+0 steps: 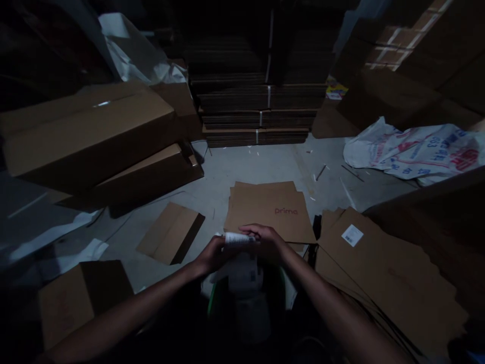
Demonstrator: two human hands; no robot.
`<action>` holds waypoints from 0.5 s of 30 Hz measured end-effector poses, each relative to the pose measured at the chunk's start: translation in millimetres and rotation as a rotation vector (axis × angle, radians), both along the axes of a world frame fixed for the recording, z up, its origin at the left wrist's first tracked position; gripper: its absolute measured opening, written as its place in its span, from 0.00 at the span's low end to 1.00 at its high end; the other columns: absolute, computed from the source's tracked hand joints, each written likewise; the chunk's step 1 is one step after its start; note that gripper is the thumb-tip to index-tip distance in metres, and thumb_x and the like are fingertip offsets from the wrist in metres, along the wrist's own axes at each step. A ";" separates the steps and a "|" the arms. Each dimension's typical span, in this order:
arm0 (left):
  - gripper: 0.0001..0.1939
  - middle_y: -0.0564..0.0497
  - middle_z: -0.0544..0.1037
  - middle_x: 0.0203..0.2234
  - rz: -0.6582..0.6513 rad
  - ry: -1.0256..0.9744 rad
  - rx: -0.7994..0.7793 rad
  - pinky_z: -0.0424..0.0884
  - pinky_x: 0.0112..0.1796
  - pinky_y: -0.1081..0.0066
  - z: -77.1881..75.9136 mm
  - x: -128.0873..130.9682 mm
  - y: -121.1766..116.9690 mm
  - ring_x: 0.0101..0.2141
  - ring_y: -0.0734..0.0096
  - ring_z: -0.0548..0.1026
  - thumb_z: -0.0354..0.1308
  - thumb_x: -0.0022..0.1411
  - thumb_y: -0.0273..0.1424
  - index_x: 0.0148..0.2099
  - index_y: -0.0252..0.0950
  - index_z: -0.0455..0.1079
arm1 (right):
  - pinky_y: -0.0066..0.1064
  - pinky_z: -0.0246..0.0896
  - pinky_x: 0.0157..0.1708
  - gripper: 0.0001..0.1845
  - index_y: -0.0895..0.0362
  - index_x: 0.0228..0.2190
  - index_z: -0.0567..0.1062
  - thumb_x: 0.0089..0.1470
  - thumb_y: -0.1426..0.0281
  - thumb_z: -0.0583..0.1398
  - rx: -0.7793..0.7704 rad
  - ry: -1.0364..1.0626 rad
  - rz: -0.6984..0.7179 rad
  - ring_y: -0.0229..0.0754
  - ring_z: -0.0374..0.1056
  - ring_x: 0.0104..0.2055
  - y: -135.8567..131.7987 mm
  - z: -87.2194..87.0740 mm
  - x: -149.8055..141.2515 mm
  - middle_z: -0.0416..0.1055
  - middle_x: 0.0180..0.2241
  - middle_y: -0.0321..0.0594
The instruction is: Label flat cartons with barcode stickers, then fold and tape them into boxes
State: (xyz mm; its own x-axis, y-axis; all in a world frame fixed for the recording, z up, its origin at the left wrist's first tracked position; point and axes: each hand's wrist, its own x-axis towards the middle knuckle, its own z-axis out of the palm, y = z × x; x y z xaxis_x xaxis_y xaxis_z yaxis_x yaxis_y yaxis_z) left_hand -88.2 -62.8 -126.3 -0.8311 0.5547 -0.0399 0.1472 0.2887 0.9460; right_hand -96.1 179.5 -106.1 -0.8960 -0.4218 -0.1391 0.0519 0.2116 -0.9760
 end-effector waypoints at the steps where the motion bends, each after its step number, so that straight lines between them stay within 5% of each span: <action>1: 0.14 0.49 0.82 0.32 -0.009 -0.008 0.004 0.71 0.35 0.70 -3.3 -0.1 0.4 0.32 0.66 0.76 0.60 0.66 0.37 0.41 0.32 0.82 | 0.32 0.70 0.41 0.22 0.54 0.48 0.81 0.49 0.64 0.70 0.051 0.048 -0.015 0.43 0.75 0.42 -5.7 -5.6 1.7 0.80 0.43 0.43; 6: 0.22 0.48 0.83 0.39 0.223 -0.079 0.038 0.72 0.37 0.69 -18.9 3.2 1.9 0.37 0.63 0.78 0.71 0.56 0.37 0.52 0.35 0.77 | 0.26 0.63 0.32 0.11 0.55 0.39 0.81 0.50 0.69 0.66 0.094 0.056 -0.145 0.36 0.69 0.32 -21.1 -26.9 9.1 0.76 0.33 0.35; 11: 0.13 0.53 0.75 0.24 0.349 -0.050 0.037 0.61 0.27 0.74 -30.9 0.3 5.7 0.26 0.71 0.69 0.68 0.60 0.38 0.31 0.33 0.75 | 0.25 0.61 0.31 0.12 0.55 0.39 0.78 0.49 0.72 0.65 0.142 0.102 -0.137 0.35 0.67 0.32 -21.9 -24.3 8.5 0.74 0.33 0.35; 15: 0.09 0.54 0.75 0.24 0.301 -0.039 0.066 0.61 0.28 0.74 -29.4 0.1 3.9 0.26 0.73 0.68 0.65 0.62 0.35 0.33 0.33 0.77 | 0.24 0.57 0.27 0.07 0.56 0.35 0.80 0.52 0.69 0.64 0.151 0.062 -0.127 0.35 0.66 0.29 -20.5 -23.9 2.2 0.73 0.29 0.34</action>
